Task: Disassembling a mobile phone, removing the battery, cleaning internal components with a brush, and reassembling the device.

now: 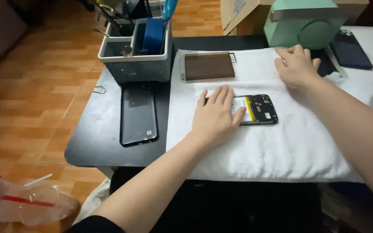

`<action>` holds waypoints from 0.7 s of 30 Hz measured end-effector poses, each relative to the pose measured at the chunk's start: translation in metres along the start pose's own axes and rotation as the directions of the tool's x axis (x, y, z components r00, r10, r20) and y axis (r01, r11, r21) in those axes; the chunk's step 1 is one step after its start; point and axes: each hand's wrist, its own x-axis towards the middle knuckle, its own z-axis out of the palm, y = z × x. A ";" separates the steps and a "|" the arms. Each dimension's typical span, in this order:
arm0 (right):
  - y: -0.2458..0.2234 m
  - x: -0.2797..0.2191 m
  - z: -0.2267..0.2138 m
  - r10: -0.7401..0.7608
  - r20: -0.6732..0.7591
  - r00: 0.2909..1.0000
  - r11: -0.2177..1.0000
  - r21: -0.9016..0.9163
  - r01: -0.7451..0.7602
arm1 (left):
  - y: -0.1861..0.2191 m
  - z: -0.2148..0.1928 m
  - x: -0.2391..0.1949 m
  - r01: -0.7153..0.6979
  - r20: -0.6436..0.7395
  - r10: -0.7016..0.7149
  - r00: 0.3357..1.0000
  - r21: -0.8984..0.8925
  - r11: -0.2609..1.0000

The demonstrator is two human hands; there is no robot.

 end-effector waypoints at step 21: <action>0.268 -0.170 0.011 0.226 -0.802 0.554 0.972 0.143 -0.189 | 0.011 -0.029 -0.012 -0.009 0.087 0.009 0.996 0.001 1.000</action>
